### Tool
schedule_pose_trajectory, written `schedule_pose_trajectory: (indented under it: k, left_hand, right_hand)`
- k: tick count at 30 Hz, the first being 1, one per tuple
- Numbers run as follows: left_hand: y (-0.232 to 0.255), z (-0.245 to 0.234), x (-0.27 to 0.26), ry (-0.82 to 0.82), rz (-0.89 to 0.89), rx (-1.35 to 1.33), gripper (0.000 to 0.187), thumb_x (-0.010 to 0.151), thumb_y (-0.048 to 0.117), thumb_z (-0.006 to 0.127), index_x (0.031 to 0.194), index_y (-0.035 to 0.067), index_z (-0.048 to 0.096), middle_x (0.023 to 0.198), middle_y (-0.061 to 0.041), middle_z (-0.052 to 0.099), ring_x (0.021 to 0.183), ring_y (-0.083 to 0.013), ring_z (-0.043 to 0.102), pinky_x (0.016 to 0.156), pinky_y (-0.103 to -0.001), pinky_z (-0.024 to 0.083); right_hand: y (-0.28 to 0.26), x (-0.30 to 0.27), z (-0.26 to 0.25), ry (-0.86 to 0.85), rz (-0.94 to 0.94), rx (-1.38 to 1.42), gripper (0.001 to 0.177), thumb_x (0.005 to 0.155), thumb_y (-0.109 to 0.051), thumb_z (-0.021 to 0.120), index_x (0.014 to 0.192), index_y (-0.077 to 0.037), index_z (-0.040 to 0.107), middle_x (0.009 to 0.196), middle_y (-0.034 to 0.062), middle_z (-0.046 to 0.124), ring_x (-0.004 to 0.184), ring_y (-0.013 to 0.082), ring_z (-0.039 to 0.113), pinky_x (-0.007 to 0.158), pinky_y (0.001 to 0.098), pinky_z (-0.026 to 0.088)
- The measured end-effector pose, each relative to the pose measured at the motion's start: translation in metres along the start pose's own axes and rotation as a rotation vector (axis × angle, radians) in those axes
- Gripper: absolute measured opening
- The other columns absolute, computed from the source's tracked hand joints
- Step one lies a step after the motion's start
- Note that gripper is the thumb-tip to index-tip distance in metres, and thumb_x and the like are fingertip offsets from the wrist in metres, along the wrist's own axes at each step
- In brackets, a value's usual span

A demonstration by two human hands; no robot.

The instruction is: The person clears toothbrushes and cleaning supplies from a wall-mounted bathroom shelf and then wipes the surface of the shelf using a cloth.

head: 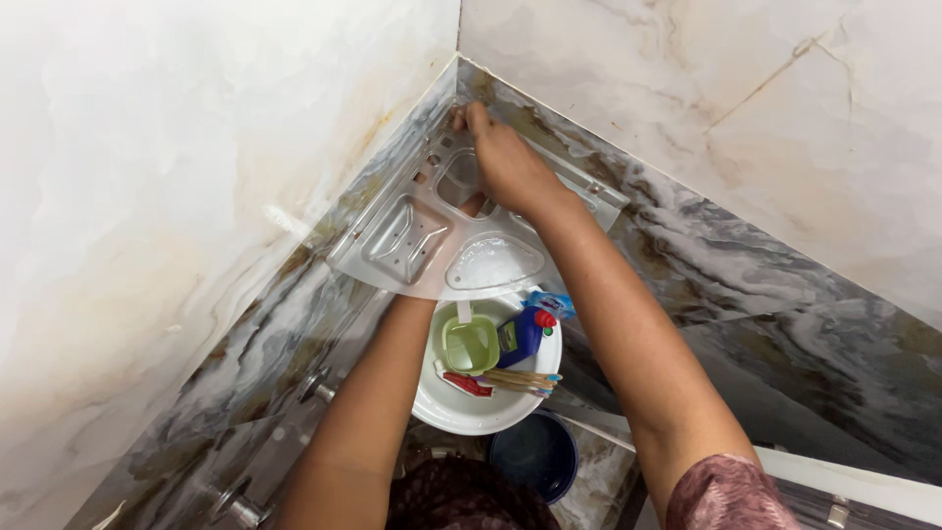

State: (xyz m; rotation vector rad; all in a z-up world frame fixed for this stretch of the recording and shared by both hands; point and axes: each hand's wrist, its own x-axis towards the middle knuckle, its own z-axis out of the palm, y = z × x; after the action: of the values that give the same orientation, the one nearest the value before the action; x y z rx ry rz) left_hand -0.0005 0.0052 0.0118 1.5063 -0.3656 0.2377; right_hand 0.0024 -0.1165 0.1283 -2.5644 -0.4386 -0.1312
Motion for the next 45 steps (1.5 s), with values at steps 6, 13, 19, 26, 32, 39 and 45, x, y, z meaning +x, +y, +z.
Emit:
schedule_pose_trajectory:
  k: [6,13,19,26,32,39,45]
  left_hand:
    - [0.001,-0.001,-0.002,0.007,0.006,-0.007,0.053,0.084,0.016,0.084,0.13,0.002,0.063,0.124,-0.014,0.072,0.112,-0.0252,0.071,0.098,-0.037,0.056]
    - [-0.005,0.001,-0.007,0.005,-0.007,-0.012,0.053,0.084,0.015,0.084,0.13,0.002,0.063,0.124,-0.014,0.072,0.111,-0.0253,0.071,0.098,-0.037,0.057]
    - [0.001,-0.001,-0.011,0.02,-0.002,-0.025,0.053,0.084,0.014,0.084,0.13,0.001,0.062,0.124,-0.014,0.072,0.111,-0.0254,0.071,0.097,-0.037,0.057]
    - [0.008,-0.001,-0.009,0.04,0.011,-0.018,0.054,0.084,0.014,0.084,0.131,0.001,0.061,0.125,-0.014,0.071,0.112,-0.0252,0.07,0.098,-0.037,0.056]
    - [0.002,0.001,-0.006,0.051,0.012,-0.018,0.053,0.084,0.014,0.083,0.131,0.001,0.061,0.125,-0.014,0.071,0.112,-0.0251,0.07,0.098,-0.037,0.056]
    - [-0.002,0.003,-0.007,0.068,0.008,-0.014,0.053,0.085,0.014,0.082,0.131,0.001,0.06,0.125,-0.014,0.071,0.112,-0.0249,0.07,0.098,-0.037,0.056]
    - [-0.007,0.005,-0.008,0.075,0.001,-0.012,0.052,0.086,0.014,0.081,0.132,0.001,0.06,0.125,-0.014,0.07,0.112,-0.0248,0.069,0.098,-0.037,0.056]
  right_hand:
    - [0.013,0.005,-0.001,0.102,-0.094,0.019,0.043,0.081,0.018,0.047,0.119,-0.001,0.046,0.117,0.0317,0.066,0.112,0.0513,0.061,0.092,0.0533,0.047]
    - [0.003,0.012,-0.003,0.01,-0.01,-0.062,0.042,0.079,0.017,0.047,0.118,0.0,0.048,0.115,0.0311,0.065,0.11,0.0489,0.061,0.092,0.0511,0.048]
    - [-0.002,0.011,-0.006,-0.023,0.04,-0.112,0.035,0.087,0.014,0.047,0.118,0.0,0.05,0.118,0.0304,0.064,0.109,0.0461,0.063,0.093,0.0497,0.049]
    - [0.004,0.013,-0.004,0.028,-0.044,-0.072,0.039,0.08,0.015,0.046,0.115,0.001,0.052,0.115,0.0297,0.066,0.108,0.0467,0.063,0.09,0.0498,0.049]
    - [0.009,0.018,0.003,0.043,-0.049,-0.07,0.041,0.078,0.017,0.046,0.114,0.001,0.053,0.111,0.0298,0.066,0.107,0.0474,0.063,0.09,0.0499,0.049]
    - [-0.001,0.014,-0.006,-0.027,0.034,-0.019,0.044,0.075,0.016,0.044,0.115,-0.001,0.054,0.112,0.0277,0.068,0.106,0.0465,0.064,0.089,0.0513,0.048]
    - [-0.006,0.013,-0.004,-0.002,-0.044,0.011,0.032,0.083,0.012,0.047,0.111,-0.001,0.054,0.112,0.027,0.069,0.105,0.0469,0.064,0.087,0.051,0.05]
